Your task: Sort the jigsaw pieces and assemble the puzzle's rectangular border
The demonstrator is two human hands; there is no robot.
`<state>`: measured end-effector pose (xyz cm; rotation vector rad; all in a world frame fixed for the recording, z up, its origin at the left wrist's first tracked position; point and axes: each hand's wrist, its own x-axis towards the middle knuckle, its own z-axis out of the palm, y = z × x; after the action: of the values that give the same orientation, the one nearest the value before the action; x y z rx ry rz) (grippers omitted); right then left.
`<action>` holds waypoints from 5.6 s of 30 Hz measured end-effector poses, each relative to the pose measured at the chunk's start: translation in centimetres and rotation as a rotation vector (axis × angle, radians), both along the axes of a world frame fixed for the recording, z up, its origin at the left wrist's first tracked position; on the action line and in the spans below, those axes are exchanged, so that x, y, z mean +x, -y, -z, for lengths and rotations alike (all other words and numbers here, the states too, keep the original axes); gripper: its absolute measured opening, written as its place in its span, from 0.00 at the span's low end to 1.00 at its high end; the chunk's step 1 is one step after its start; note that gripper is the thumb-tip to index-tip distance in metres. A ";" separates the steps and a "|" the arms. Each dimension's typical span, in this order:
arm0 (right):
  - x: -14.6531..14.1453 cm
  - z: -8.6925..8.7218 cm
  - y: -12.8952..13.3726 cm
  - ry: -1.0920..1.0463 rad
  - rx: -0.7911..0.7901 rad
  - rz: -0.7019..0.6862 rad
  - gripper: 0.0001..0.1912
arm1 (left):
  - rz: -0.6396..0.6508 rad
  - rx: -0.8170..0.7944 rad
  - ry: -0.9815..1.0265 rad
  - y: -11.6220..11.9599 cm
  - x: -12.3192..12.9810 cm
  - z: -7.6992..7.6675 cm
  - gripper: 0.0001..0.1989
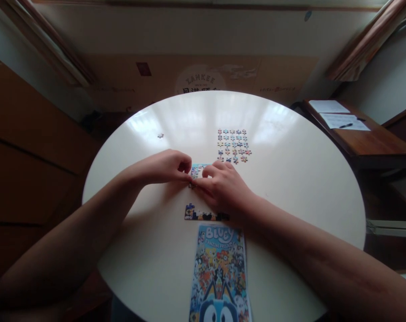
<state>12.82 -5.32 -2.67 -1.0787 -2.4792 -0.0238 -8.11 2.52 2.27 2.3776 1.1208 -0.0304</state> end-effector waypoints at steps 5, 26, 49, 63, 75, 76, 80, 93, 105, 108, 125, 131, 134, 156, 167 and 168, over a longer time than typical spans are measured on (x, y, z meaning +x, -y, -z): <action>0.1 0.2 0.0 -0.033 0.022 -0.009 0.12 | -0.020 -0.010 -0.025 0.2 0.2 -0.3 0.09; 5.1 -3.4 0.3 -0.877 0.060 0.186 0.08 | -0.794 0.423 0.803 -5.9 -6.8 0.6 0.13; 4.5 -3.1 0.6 -0.809 0.031 0.090 0.09 | -0.166 0.088 0.002 -3.3 -5.7 -0.8 0.15; 3.9 -2.4 0.0 -0.671 -0.057 0.002 0.08 | -0.197 -0.063 0.130 -2.5 -4.5 -1.2 0.08; 1.4 -1.3 -0.3 -0.467 0.053 -0.063 0.06 | -0.218 -0.524 0.428 0.7 0.2 -1.6 0.05; 1.2 -1.3 -0.3 -0.457 0.060 -0.075 0.06 | -0.207 -0.554 0.425 0.8 0.2 -1.6 0.05; 0.7 -1.4 -0.3 -0.430 0.088 -0.085 0.04 | -0.149 -0.602 0.429 0.7 0.0 -1.0 0.06; 0.3 -0.9 -0.2 -0.370 0.024 -0.043 0.04 | -0.111 -0.509 0.231 0.5 -0.3 -1.4 0.07; -0.5 0.5 0.1 -0.263 -0.131 -0.061 0.07 | -0.006 -0.211 -0.116 0.2 -0.9 -1.1 0.10; -0.5 0.4 0.2 -0.258 -0.137 -0.049 0.08 | -0.008 -0.196 -0.127 0.4 -0.7 -1.0 0.09; -0.1 0.2 0.2 -0.237 -0.119 -0.047 0.07 | 0.008 -0.180 -0.160 0.3 -0.5 -1.1 0.14; -0.3 0.1 0.4 -0.217 -0.108 -0.114 0.08 | 0.015 -0.162 -0.166 0.5 -0.4 -1.1 0.16; -0.3 0.0 0.4 -0.181 -0.136 -0.111 0.08 | -0.005 -0.162 -0.182 0.6 -0.3 -1.2 0.16; -0.3 -0.7 0.6 -0.138 -0.177 -0.150 0.09 | -0.030 -0.133 -0.213 1.0 -0.1 -1.3 0.17; 1.7 -1.3 -0.1 -0.404 -0.008 -0.043 0.12 | -0.677 0.212 0.179 -5.2 -6.2 -0.2 0.17; 1.9 -1.4 -0.2 -0.439 0.005 -0.028 0.12 | -0.755 0.289 0.168 -5.9 -7.0 0.3 0.14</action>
<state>14.75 -5.10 -1.27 -0.9303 -2.0956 0.1943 -15.08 8.47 1.94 1.9756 1.9554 0.6101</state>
